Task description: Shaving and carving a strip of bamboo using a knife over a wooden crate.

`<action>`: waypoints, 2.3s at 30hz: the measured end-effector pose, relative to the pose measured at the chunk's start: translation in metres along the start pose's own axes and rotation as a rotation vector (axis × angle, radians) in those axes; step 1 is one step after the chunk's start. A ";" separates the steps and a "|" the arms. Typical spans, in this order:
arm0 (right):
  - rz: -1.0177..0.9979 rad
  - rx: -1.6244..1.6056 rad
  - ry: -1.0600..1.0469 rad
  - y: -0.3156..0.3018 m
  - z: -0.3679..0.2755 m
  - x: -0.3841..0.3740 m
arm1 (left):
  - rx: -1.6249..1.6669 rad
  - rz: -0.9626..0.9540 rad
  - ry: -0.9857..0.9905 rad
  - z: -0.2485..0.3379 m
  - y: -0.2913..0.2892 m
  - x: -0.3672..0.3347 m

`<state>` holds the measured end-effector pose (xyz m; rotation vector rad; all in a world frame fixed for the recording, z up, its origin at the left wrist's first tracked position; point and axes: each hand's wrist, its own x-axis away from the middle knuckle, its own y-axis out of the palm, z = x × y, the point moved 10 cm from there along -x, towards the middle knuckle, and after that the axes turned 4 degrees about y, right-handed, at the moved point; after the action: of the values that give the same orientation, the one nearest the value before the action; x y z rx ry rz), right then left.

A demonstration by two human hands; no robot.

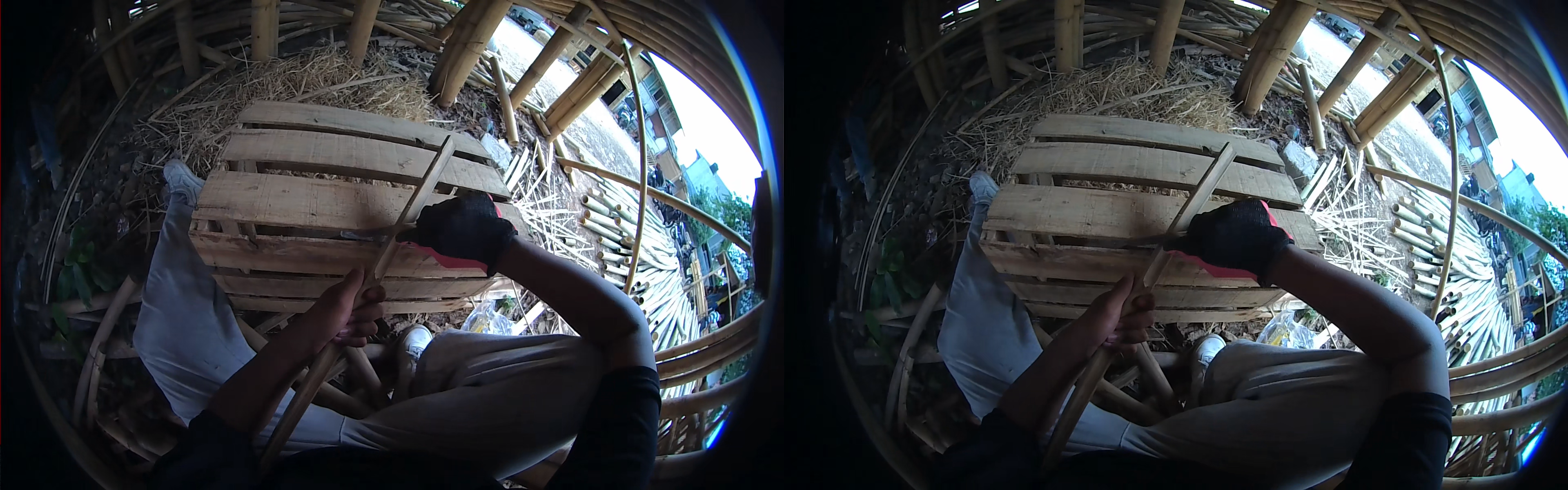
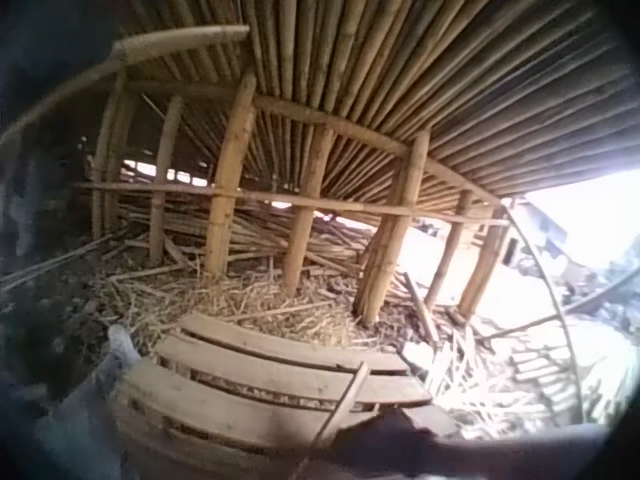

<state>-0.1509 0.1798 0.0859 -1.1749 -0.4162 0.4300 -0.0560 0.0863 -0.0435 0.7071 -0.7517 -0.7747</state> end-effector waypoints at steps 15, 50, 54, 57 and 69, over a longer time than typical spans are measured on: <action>-0.004 -0.012 0.212 0.008 0.043 -0.019 | 0.062 0.011 -0.038 0.003 0.003 0.002; 0.061 -0.186 0.480 -0.001 0.037 -0.016 | -0.053 0.051 0.002 0.001 -0.006 0.000; 0.256 0.128 0.265 -0.021 0.047 -0.023 | -0.065 0.118 0.005 -0.002 -0.005 0.009; 0.111 0.300 0.787 -0.024 0.207 0.001 | -0.047 0.111 -0.014 -0.001 0.001 0.003; 0.163 -0.420 1.054 0.001 0.197 0.023 | -0.083 0.093 0.061 0.011 -0.004 0.010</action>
<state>-0.2351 0.3470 0.1523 -1.6679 0.5348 -0.1873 -0.0612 0.0733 -0.0371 0.6147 -0.6882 -0.6927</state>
